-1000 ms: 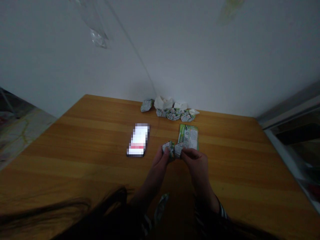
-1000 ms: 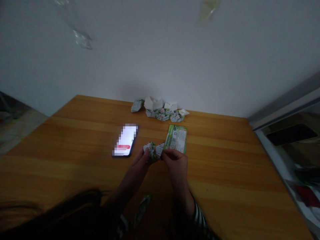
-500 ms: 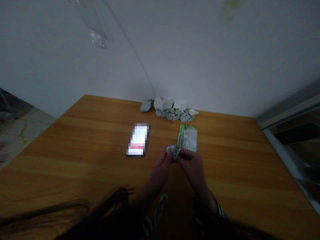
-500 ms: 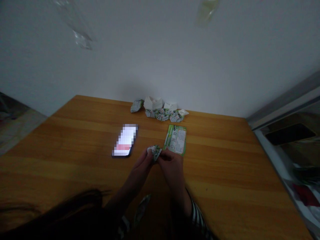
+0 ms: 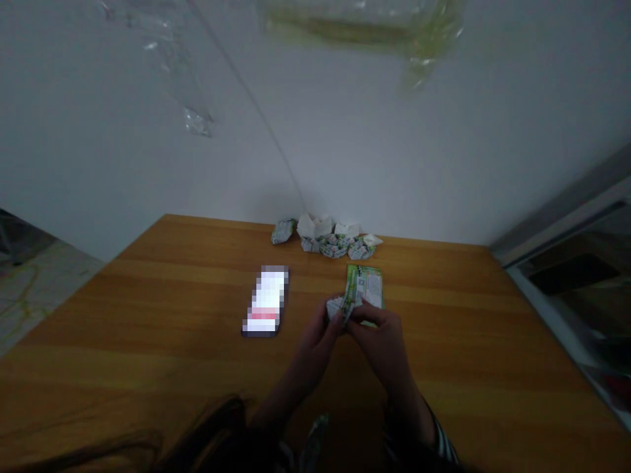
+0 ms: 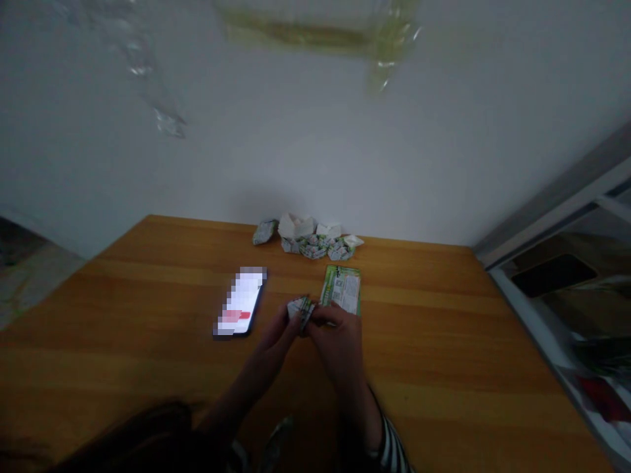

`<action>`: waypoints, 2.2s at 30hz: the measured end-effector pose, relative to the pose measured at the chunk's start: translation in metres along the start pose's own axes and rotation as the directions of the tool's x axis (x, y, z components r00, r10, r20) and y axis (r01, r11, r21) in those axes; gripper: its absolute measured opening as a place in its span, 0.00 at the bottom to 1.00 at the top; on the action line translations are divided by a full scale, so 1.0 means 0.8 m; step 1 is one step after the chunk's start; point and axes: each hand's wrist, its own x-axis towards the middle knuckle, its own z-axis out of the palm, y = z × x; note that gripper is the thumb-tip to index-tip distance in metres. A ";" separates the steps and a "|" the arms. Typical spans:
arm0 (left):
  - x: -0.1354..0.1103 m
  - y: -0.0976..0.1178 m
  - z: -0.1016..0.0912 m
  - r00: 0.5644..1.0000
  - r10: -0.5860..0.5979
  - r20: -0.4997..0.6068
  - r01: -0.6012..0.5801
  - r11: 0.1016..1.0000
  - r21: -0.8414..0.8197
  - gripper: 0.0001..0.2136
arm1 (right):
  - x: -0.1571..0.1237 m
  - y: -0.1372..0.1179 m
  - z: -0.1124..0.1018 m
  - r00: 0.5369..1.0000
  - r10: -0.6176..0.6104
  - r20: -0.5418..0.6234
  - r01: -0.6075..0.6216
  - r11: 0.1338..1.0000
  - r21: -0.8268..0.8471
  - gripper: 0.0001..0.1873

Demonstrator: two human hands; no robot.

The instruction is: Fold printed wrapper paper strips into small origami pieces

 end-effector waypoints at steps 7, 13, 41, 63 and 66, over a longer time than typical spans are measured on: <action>0.018 0.027 -0.014 0.983 0.155 -0.097 -0.109 0.923 0.369 0.18 | 0.015 -0.022 -0.004 0.984 -0.171 -0.042 0.165 0.978 -0.127 0.06; 0.025 0.035 -0.012 0.976 0.215 -0.029 -0.177 0.864 0.471 0.17 | 0.021 -0.026 -0.009 0.979 -0.202 -0.035 0.193 0.965 -0.178 0.08; 0.023 0.037 -0.003 0.988 0.148 -0.034 -0.126 0.924 0.360 0.14 | 0.018 -0.035 -0.015 0.978 -0.208 -0.020 0.197 0.951 -0.240 0.07; -0.009 -0.013 -0.025 0.933 0.099 -0.346 -0.013 0.970 0.243 0.12 | -0.023 0.006 0.029 0.961 -0.206 0.185 0.212 0.977 -0.015 0.14; -0.031 -0.014 -0.054 0.885 0.005 -0.466 0.060 0.990 0.124 0.15 | -0.070 0.021 0.018 0.942 -0.321 0.100 0.335 0.924 -0.185 0.12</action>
